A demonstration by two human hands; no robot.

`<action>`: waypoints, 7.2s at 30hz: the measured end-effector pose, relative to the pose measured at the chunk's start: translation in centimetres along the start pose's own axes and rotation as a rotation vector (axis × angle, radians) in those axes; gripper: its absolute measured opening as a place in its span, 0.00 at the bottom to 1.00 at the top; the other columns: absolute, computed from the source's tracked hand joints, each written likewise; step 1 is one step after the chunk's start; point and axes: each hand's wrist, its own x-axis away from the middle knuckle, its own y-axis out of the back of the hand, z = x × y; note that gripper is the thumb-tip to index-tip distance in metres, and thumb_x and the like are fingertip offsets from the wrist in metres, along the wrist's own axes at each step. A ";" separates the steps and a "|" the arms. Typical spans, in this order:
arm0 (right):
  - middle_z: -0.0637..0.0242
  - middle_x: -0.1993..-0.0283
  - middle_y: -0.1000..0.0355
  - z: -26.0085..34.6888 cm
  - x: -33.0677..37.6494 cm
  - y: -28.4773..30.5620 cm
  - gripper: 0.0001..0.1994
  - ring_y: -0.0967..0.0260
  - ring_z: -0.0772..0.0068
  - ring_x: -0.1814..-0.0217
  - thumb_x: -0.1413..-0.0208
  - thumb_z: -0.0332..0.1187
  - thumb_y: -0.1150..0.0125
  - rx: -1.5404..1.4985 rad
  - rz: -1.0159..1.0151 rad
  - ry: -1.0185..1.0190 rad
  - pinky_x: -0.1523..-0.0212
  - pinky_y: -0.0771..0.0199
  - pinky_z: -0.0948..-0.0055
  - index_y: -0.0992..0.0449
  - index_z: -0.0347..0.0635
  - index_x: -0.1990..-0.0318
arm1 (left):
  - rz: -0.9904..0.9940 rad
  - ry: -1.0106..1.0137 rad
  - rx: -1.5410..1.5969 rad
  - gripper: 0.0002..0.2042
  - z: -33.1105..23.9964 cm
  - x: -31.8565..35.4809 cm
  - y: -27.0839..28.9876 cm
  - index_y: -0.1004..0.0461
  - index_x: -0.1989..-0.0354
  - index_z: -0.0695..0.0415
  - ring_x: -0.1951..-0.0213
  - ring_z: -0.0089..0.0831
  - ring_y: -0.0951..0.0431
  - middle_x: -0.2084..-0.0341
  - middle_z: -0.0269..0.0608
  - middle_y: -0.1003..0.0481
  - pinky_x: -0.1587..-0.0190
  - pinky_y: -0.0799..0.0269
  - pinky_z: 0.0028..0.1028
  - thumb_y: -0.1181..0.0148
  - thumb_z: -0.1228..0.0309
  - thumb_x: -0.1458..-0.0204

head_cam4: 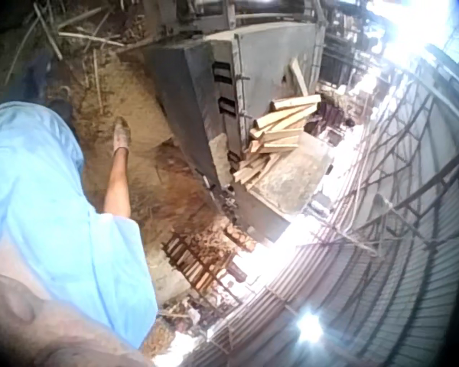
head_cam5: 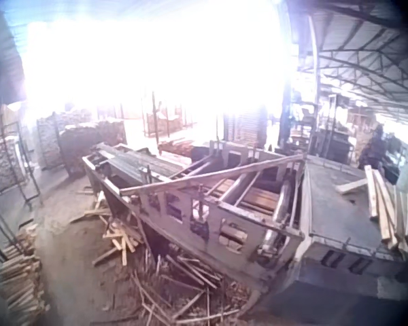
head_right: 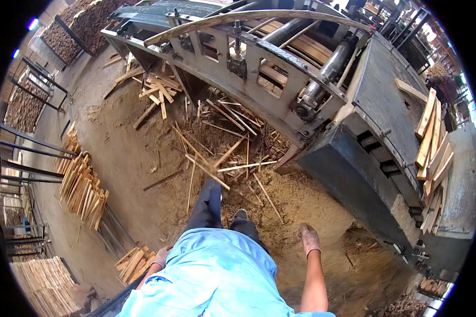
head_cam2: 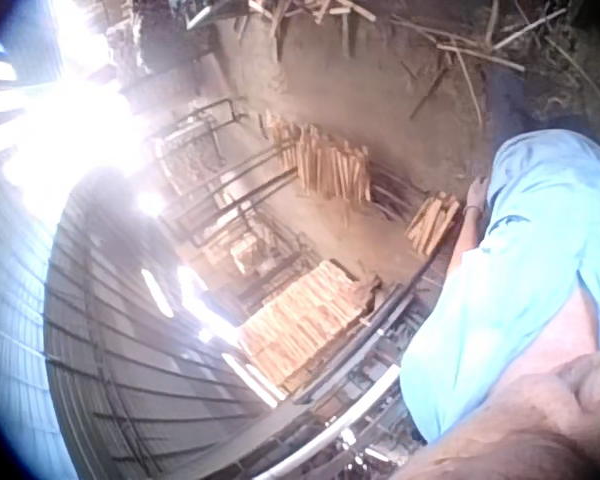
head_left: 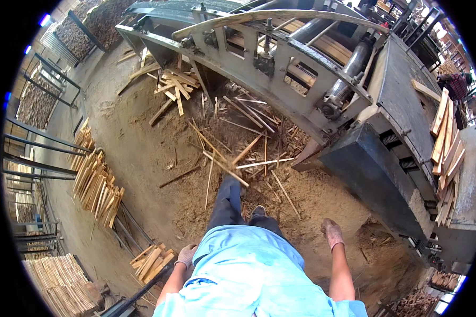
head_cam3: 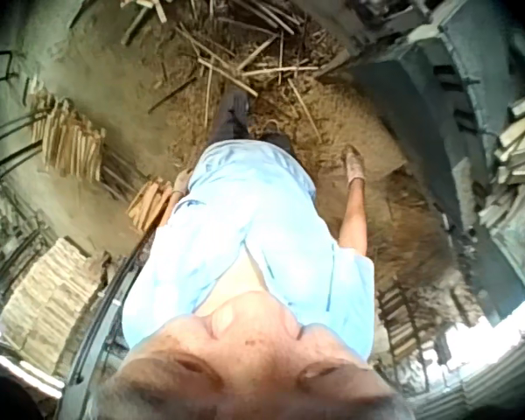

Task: The person gathers scattered wood scraps and planks from the floor of a lumber yard using a long stick and by hand. They then carry the collected wood to a conveyor belt and place it onto the moving belt for transport.

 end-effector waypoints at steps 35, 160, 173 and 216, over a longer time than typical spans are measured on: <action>0.42 0.41 0.27 14.0 1.5 -22.5 0.24 0.31 0.41 0.35 0.38 0.48 0.49 1.206 0.418 0.078 0.37 0.31 0.53 0.23 0.43 0.42 | -0.126 0.381 0.554 0.27 0.7 -11.7 16.4 0.22 0.43 0.58 0.46 0.48 0.21 0.50 0.55 0.20 0.42 0.28 0.40 0.48 0.50 0.41; 0.39 0.46 0.28 61.9 -58.9 -119.2 0.36 0.28 0.41 0.45 0.45 0.52 0.34 0.966 0.293 0.918 0.41 0.28 0.53 0.33 0.35 0.36 | -0.453 0.181 -0.016 0.28 3.4 -126.8 76.9 0.26 0.44 0.58 0.58 0.49 0.17 0.61 0.55 0.18 0.54 0.24 0.43 0.40 0.49 0.44; 0.35 0.36 0.35 65.9 -63.5 -118.3 0.44 0.33 0.35 0.36 0.49 0.55 0.30 1.344 -0.074 1.016 0.35 0.32 0.51 0.38 0.38 0.30 | -0.719 0.032 0.090 0.22 12.0 -114.1 75.7 0.22 0.65 0.62 0.67 0.48 0.22 0.75 0.53 0.24 0.61 0.30 0.43 0.49 0.53 0.38; 0.40 0.51 0.29 58.3 -54.7 -121.0 0.31 0.26 0.38 0.53 0.50 0.40 0.31 1.038 0.149 0.787 0.46 0.26 0.50 0.35 0.34 0.41 | -0.167 0.171 1.214 0.52 -3.3 -112.6 59.0 0.53 0.24 0.67 0.28 0.43 0.42 0.28 0.56 0.44 0.27 0.50 0.35 0.35 0.43 0.46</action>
